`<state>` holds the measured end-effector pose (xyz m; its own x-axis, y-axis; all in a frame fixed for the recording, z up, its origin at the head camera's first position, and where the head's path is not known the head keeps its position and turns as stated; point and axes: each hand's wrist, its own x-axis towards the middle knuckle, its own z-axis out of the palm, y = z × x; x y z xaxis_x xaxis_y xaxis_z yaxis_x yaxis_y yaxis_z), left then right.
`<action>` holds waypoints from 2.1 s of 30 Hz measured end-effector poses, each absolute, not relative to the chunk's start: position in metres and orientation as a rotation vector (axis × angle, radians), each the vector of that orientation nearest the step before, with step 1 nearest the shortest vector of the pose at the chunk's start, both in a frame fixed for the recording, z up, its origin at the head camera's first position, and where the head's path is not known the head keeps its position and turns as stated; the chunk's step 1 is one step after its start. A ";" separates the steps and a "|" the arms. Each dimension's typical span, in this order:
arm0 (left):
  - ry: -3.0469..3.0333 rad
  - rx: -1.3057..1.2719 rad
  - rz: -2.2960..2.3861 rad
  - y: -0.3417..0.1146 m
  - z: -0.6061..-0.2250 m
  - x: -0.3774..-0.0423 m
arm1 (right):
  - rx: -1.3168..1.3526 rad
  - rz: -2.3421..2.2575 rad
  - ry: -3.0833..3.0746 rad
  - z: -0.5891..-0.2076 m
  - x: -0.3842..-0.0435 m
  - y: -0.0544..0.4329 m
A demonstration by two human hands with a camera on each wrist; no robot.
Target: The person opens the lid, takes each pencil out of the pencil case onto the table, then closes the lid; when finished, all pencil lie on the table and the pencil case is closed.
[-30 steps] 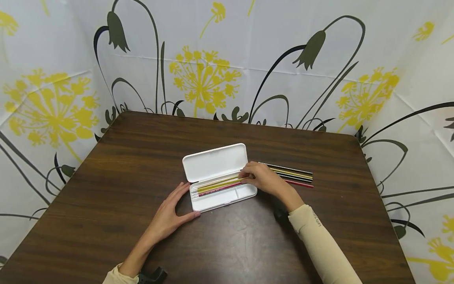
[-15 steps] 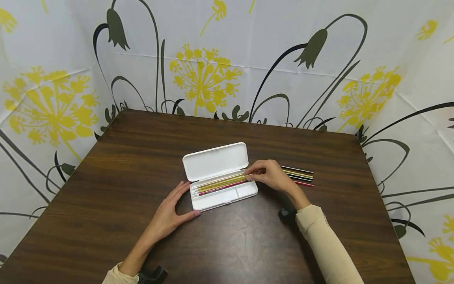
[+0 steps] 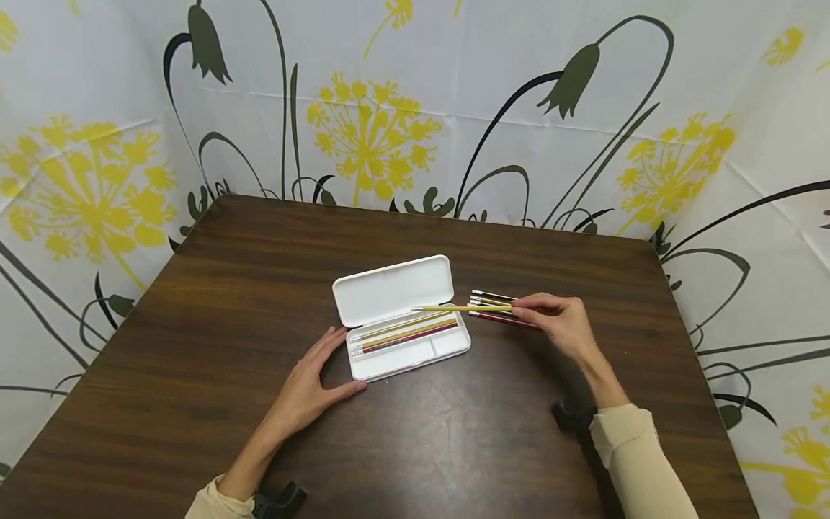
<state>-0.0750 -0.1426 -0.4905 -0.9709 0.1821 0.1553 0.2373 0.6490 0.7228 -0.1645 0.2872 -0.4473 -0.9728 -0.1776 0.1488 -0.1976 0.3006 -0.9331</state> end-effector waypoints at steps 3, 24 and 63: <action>-2.790 -0.364 -1.232 -0.142 -0.490 -0.076 | 0.188 1.748 -2.519 -0.460 -0.150 0.326; -2.802 -0.357 -1.243 -0.144 -0.489 -0.079 | 0.269 1.289 -2.859 -0.472 -0.126 0.370; -2.798 -0.363 -1.241 -0.143 -0.488 -0.075 | 0.939 1.396 -2.726 -0.466 -0.212 0.197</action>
